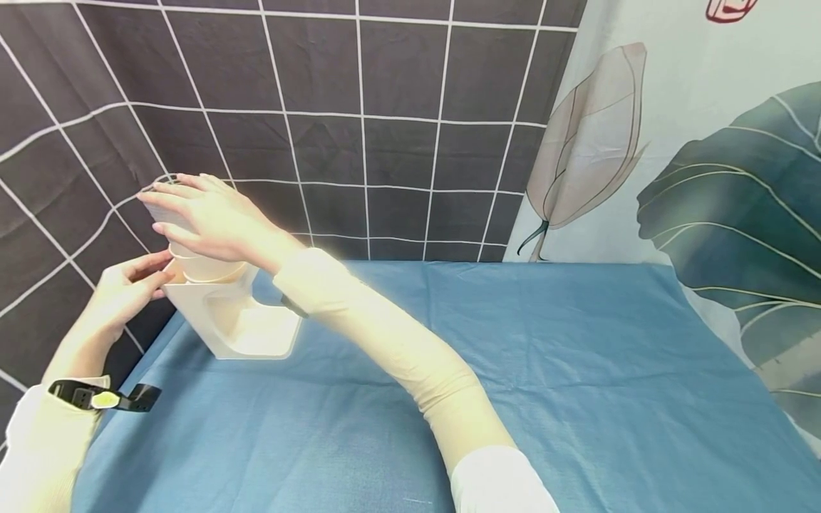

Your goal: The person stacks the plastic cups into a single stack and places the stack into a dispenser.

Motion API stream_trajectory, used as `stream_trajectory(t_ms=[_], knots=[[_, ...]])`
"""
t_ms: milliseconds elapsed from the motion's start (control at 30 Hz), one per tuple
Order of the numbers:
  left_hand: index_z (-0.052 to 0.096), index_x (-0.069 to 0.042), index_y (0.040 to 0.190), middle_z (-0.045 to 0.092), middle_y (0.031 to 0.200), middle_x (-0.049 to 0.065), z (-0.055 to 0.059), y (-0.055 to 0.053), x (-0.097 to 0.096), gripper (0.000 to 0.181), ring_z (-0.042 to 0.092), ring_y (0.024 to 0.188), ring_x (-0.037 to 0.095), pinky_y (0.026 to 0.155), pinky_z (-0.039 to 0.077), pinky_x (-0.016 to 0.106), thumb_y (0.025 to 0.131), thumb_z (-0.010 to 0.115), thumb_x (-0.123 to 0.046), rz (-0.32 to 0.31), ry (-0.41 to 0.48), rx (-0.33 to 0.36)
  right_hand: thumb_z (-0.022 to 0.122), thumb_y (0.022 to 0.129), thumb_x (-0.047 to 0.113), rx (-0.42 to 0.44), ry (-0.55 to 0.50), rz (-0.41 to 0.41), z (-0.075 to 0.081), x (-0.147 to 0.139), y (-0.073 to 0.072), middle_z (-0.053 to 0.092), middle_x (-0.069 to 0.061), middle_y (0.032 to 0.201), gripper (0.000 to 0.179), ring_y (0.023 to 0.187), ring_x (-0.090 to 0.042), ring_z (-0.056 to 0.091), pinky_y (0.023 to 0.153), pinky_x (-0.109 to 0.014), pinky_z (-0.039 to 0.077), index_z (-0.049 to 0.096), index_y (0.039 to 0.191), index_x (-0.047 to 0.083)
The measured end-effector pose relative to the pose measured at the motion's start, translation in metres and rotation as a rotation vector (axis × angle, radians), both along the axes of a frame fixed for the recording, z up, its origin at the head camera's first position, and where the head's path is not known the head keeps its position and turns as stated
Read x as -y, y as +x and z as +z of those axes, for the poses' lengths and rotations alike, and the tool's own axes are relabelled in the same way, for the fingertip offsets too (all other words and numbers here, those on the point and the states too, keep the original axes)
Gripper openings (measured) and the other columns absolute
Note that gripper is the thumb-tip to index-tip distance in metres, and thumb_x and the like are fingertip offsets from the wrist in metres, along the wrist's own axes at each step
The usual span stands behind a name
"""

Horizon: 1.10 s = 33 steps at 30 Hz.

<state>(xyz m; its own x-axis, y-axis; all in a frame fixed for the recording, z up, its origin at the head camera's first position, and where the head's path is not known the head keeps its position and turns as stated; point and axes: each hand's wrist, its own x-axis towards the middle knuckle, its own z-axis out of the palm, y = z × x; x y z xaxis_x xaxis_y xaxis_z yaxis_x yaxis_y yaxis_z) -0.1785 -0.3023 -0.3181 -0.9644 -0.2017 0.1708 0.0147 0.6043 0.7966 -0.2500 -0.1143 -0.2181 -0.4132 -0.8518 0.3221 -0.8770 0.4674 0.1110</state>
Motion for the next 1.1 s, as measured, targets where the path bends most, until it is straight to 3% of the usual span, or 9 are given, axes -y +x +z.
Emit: stream_trajectory(t_ms=[233,533,633,733,800,900,1000,1100], knots=[[0.042,0.005,0.14,0.048,0.13,0.03,0.0,0.0,0.0,0.049,0.045,0.073,-0.02,0.062,0.045,0.004,0.098,0.044,-0.02,0.001,0.006,0.004,0.035,0.101,0.046,0.012,0.04,-0.004,-0.012,-0.001,-0.001,0.033,0.013,0.154,0.05,0.147,-0.01,0.022,0.12,-0.019,0.005,0.032,0.149,0.031],[0.044,0.006,0.138,0.051,0.123,0.024,-0.001,0.0,0.002,0.047,0.046,0.072,-0.018,0.061,0.046,0.005,0.098,0.046,-0.019,0.018,0.001,-0.018,0.036,0.101,0.047,-0.021,0.037,-0.003,-0.019,0.0,0.001,0.035,0.014,0.153,0.052,0.147,-0.011,0.022,0.121,-0.02,0.007,0.032,0.149,0.03],[0.046,0.005,0.137,0.051,0.123,0.027,-0.001,0.002,0.001,0.047,0.046,0.07,-0.018,0.059,0.045,0.005,0.098,0.046,-0.021,0.046,-0.012,-0.026,0.036,0.101,0.048,-0.03,0.031,-0.005,-0.02,-0.001,0.002,0.031,0.011,0.156,0.053,0.147,-0.011,0.021,0.121,-0.021,0.007,0.031,0.15,0.03],[0.052,0.001,0.134,0.057,0.123,0.026,0.0,0.006,-0.004,0.046,0.044,0.069,-0.021,0.06,0.041,0.004,0.097,0.048,-0.025,0.117,-0.071,-0.071,0.036,0.1,0.049,-0.036,-0.001,0.0,-0.024,-0.004,0.002,0.027,0.009,0.158,0.055,0.148,-0.01,0.018,0.121,-0.021,0.006,0.03,0.15,0.028],[0.057,-0.002,0.131,0.061,0.123,0.024,0.0,0.009,-0.011,0.042,0.041,0.071,-0.025,0.064,0.037,0.003,0.096,0.05,-0.025,0.179,-0.113,-0.136,0.038,0.1,0.048,-0.038,-0.04,0.012,-0.027,-0.009,0.002,0.027,0.007,0.158,0.055,0.148,-0.01,0.018,0.121,-0.021,0.005,0.03,0.151,0.026],[0.062,-0.005,0.126,0.065,0.12,0.021,0.0,0.014,-0.024,0.036,0.042,0.079,-0.021,0.07,0.034,0.0,0.093,0.054,-0.017,0.288,-0.14,-0.299,0.043,0.1,0.045,-0.043,-0.119,0.035,-0.034,-0.021,0.003,0.031,0.005,0.156,0.056,0.148,-0.011,0.02,0.121,-0.021,0.006,0.033,0.15,0.022],[0.064,-0.006,0.124,0.064,0.118,0.02,-0.001,0.017,-0.039,0.036,0.055,0.094,0.003,0.082,0.036,0.008,0.088,0.057,-0.006,0.363,-0.123,-0.512,0.047,0.099,0.041,-0.041,-0.201,0.033,-0.042,-0.039,0.005,0.036,0.003,0.154,0.055,0.146,-0.013,0.024,0.121,-0.021,0.007,0.037,0.148,0.018],[0.065,-0.004,0.122,0.062,0.118,0.022,-0.004,0.019,-0.055,0.038,0.053,0.106,0.034,0.093,0.038,0.033,0.084,0.058,-0.004,0.384,-0.13,-0.724,0.049,0.098,0.039,-0.036,-0.278,0.017,-0.05,-0.06,0.008,0.038,0.002,0.153,0.054,0.146,-0.014,0.026,0.122,-0.023,0.008,0.04,0.147,0.017]])
